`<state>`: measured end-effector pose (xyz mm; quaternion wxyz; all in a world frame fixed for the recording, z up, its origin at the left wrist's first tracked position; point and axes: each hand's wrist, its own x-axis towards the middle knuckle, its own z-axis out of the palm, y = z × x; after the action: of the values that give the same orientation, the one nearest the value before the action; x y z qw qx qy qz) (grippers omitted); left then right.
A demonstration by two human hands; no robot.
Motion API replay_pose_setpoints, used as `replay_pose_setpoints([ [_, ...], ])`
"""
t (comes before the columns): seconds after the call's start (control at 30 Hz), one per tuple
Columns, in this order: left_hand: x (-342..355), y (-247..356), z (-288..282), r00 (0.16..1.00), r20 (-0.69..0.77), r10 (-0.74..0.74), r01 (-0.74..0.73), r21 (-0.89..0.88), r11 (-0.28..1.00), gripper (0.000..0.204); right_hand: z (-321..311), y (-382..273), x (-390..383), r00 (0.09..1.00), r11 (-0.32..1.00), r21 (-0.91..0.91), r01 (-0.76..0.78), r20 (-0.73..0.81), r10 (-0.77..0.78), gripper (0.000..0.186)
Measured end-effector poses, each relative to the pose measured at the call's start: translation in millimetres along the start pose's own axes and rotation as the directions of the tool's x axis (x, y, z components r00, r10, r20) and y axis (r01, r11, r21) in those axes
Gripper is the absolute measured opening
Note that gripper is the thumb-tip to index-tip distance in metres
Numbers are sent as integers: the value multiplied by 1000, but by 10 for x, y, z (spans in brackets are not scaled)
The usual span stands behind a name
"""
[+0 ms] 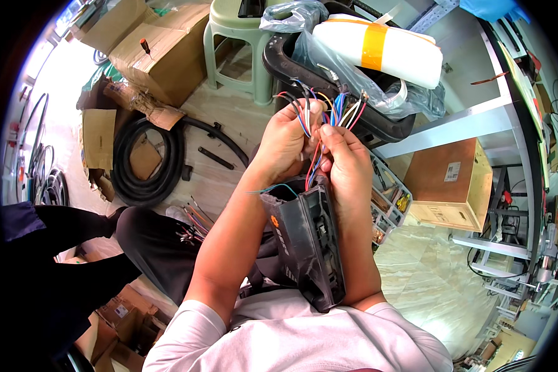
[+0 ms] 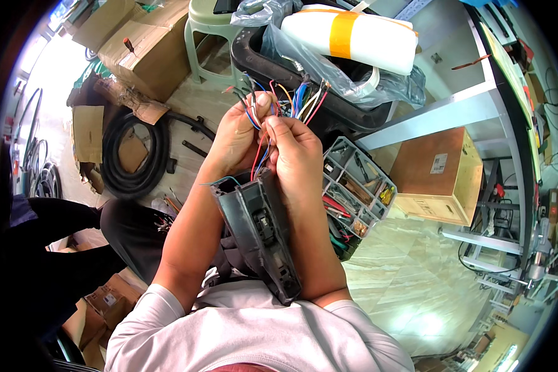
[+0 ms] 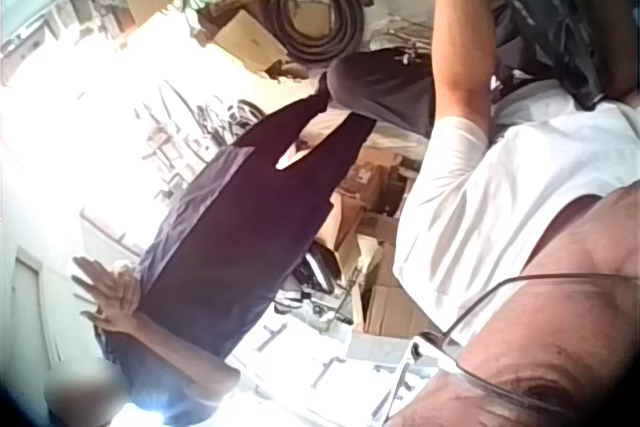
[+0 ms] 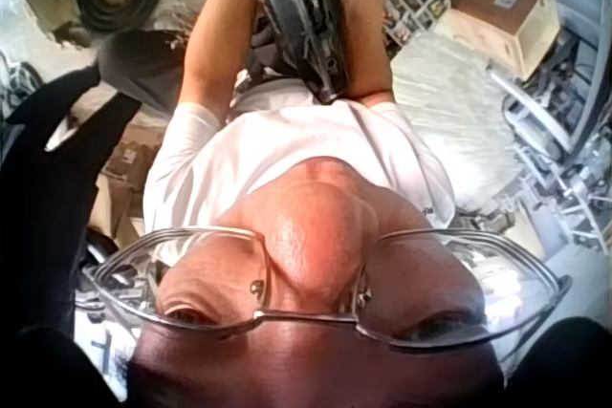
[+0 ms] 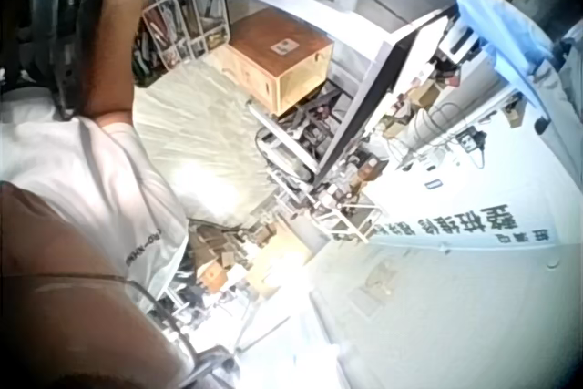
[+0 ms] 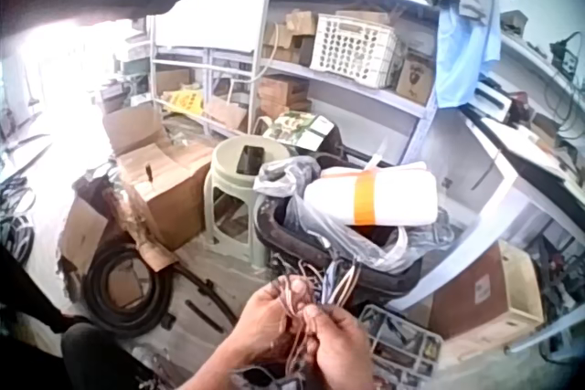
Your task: The person connects multiple colored wires to a circuit board inside a black plastic charging handle by hand. They hold the bundle of wires and insert specific wire ends into the internal connector of the housing.
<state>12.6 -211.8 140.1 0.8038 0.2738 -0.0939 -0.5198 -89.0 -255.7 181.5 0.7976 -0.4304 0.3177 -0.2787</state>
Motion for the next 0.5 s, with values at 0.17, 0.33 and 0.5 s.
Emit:
replay_pose_setpoints([
  [0.17, 21, -50, -6, 996, 29, 79, -73, -166, 983, 6, -1, 14, -21, 997, 997, 0, 80, -11, -80, 15],
  [0.33, 8, -32, 33, 996, -68, 56, -71, -231, 970, 6, 0, 39, -31, 988, 990, 10, 144, -51, -143, 17],
  [0.5, 9, -65, -81, 994, 73, 84, -61, -273, 960, 11, 2, 49, -21, 985, 985, 51, 166, -63, -163, 18],
])
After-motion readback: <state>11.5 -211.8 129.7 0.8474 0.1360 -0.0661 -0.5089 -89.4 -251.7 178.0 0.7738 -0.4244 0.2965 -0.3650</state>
